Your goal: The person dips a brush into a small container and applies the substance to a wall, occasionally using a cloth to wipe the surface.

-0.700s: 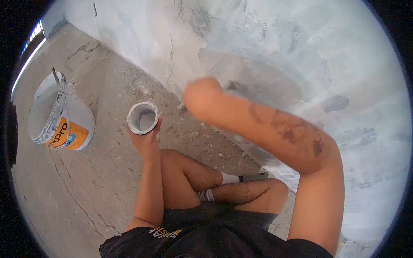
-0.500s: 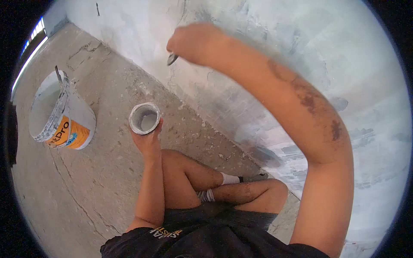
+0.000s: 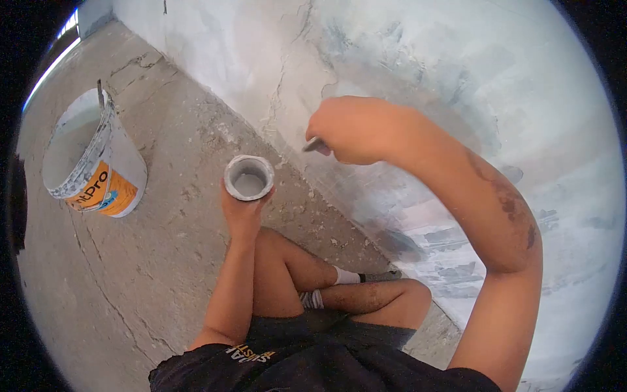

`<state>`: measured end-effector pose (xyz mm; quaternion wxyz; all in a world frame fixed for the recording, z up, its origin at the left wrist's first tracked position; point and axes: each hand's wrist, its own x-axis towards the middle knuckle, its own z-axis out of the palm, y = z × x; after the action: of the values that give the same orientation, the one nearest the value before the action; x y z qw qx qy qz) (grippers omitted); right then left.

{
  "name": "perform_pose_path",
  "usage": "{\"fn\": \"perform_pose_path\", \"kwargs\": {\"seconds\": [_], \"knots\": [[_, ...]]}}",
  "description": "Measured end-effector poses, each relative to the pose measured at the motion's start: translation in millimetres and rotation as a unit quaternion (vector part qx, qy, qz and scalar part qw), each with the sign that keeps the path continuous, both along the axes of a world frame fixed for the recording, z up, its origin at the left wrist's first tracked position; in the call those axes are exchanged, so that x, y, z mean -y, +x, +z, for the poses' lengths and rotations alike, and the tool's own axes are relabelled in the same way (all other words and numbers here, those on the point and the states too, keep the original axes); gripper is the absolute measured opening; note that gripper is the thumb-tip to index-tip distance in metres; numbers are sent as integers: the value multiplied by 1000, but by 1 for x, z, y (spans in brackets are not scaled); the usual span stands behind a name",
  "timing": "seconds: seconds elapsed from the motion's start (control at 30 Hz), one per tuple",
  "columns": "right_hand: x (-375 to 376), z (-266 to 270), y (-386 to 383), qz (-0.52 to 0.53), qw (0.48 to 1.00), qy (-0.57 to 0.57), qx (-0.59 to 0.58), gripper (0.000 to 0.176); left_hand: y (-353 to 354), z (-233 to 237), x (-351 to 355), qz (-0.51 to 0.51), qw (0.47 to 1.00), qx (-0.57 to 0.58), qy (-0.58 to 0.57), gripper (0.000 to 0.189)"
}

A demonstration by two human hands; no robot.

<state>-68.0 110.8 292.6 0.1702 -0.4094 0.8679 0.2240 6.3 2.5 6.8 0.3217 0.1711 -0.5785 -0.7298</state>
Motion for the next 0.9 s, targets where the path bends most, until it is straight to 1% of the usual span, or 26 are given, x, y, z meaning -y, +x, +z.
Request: {"fn": "perform_pose_path", "kwargs": {"seconds": [0.03,0.07,0.1,0.13,0.2,0.23,0.3,0.33,0.4,0.53,0.6,0.7,0.73,0.8,0.83,0.9], "knots": [[-8,1,-3,3,1000,1,0,10,3,8,-2,-17,1000,-7,-9,72],[-17,1,-7,-2,990,-122,65,9,6,13,-3,-34,999,-14,-18,72],[-21,1,-9,-6,962,-241,130,11,6,14,-4,-32,998,9,-59,73],[-25,2,-8,-3,962,-240,132,11,6,14,-5,-28,998,11,-58,73],[-31,1,0,-64,927,-334,158,12,5,12,-9,-52,996,10,-74,78],[-32,-2,3,-63,927,-334,158,12,5,13,-10,-51,996,10,-74,78],[-37,-14,6,-82,891,-377,239,11,6,15,-13,-54,990,-1,-129,78],[-39,-22,5,-82,890,-379,239,11,7,16,-15,-54,990,-1,-131,78],[-41,-44,4,-51,874,-396,276,7,8,15,-18,-39,987,-10,-153,81],[-44,-85,7,-79,871,-407,263,8,8,13,-26,-60,989,-28,-130,83],[-47,-103,5,-138,864,-404,267,8,8,13,-29,-41,980,-25,-193,80],[-51,-109,2,-114,859,-418,272,9,8,12,-31,-46,981,-27,-184,80],[-49,-101,5,-115,858,-420,273,9,9,15,-30,-48,981,-25,-186,80],[-49,-75,11,-169,870,-385,257,11,11,20,-31,-63,987,-22,-145,79],[-52,-69,10,-171,870,-384,257,11,10,19,-32,-64,987,-22,-144,79],[-57,-60,5,-159,856,-434,230,10,7,16,-30,-46,988,-5,-147,79]]}}
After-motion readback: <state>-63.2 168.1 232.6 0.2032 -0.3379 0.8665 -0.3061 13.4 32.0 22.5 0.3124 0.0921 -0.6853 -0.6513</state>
